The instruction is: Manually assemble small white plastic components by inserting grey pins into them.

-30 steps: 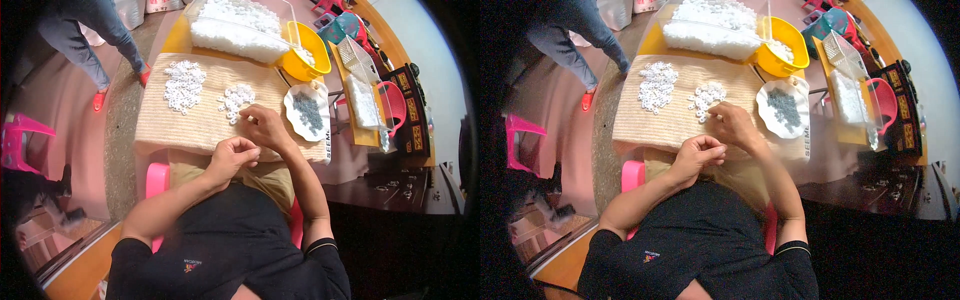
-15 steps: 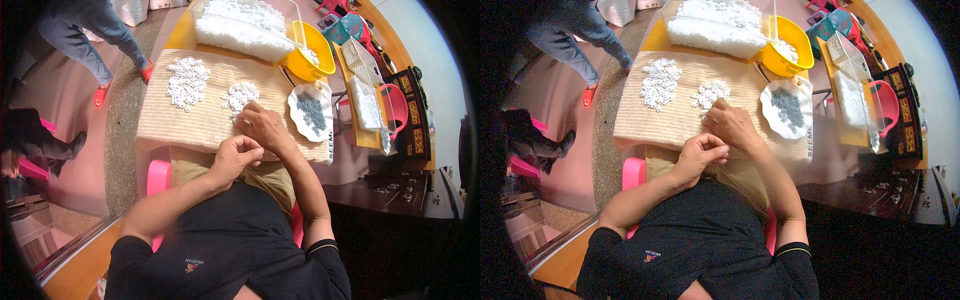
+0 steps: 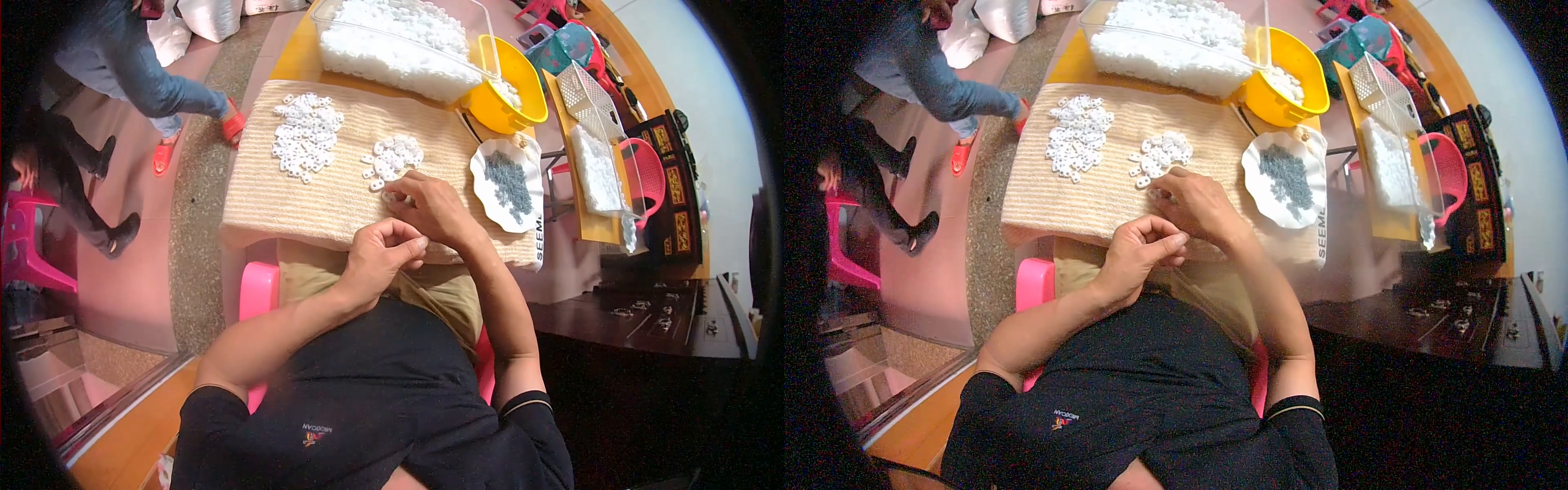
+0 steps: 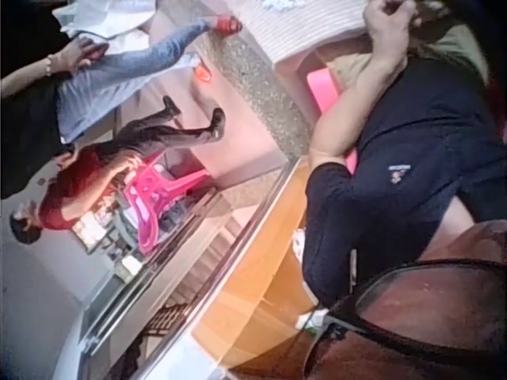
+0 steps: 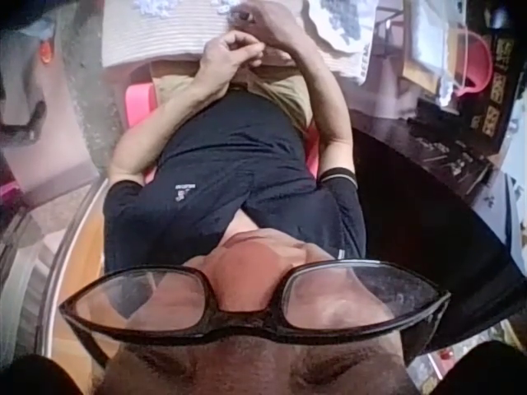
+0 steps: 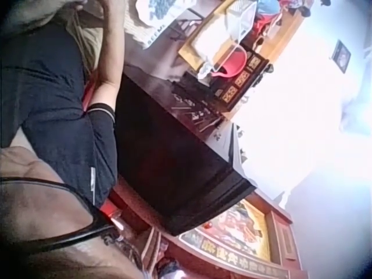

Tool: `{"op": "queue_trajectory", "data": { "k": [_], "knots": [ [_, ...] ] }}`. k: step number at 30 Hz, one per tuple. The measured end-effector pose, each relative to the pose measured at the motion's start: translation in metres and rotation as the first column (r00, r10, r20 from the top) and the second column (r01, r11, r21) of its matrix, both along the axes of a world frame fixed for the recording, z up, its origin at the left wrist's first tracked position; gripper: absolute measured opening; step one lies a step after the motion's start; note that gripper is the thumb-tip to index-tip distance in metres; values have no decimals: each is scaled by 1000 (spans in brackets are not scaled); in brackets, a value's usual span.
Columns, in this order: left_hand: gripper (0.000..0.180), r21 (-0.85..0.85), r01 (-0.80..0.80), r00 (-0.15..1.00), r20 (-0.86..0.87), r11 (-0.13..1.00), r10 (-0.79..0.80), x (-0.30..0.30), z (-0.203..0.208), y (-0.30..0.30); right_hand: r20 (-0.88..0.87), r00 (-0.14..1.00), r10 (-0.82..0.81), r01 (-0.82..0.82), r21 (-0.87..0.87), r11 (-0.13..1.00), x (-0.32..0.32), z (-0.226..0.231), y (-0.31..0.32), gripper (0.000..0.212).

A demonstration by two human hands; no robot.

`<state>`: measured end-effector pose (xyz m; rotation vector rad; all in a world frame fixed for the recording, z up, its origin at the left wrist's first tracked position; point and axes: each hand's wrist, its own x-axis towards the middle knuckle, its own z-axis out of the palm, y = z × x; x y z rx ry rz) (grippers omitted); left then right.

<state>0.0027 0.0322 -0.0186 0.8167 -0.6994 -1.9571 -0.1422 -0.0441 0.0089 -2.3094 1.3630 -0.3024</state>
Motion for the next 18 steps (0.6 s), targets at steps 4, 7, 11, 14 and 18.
{"op": "queue_trajectory", "data": {
  "k": [4, 7, 11, 14, 18],
  "knots": [
    [9, 7, -4, 1000, 10, 1000, 4, 0, 0, 0, -11, 1000, 20, -21, -46, 999, -1, -2, 1, 21],
    [9, 6, -14, 1000, 8, 1000, 14, 0, 0, 2, 14, 1000, 8, -8, -43, 999, 0, -1, 3, 21],
    [9, -11, -22, 1000, 4, 1000, 22, 0, -1, 3, 32, 999, -30, 30, -5, 1000, -1, -1, 6, 20],
    [8, 2, -35, 999, -1, 999, 35, 2, 3, 1, 30, 997, -68, 68, -9, 998, -2, -1, 9, 19],
    [7, 8, -94, 995, 27, 996, 94, 12, 14, -8, 57, 995, -77, 78, -9, 997, -8, 2, 9, 18]
  ]
}}
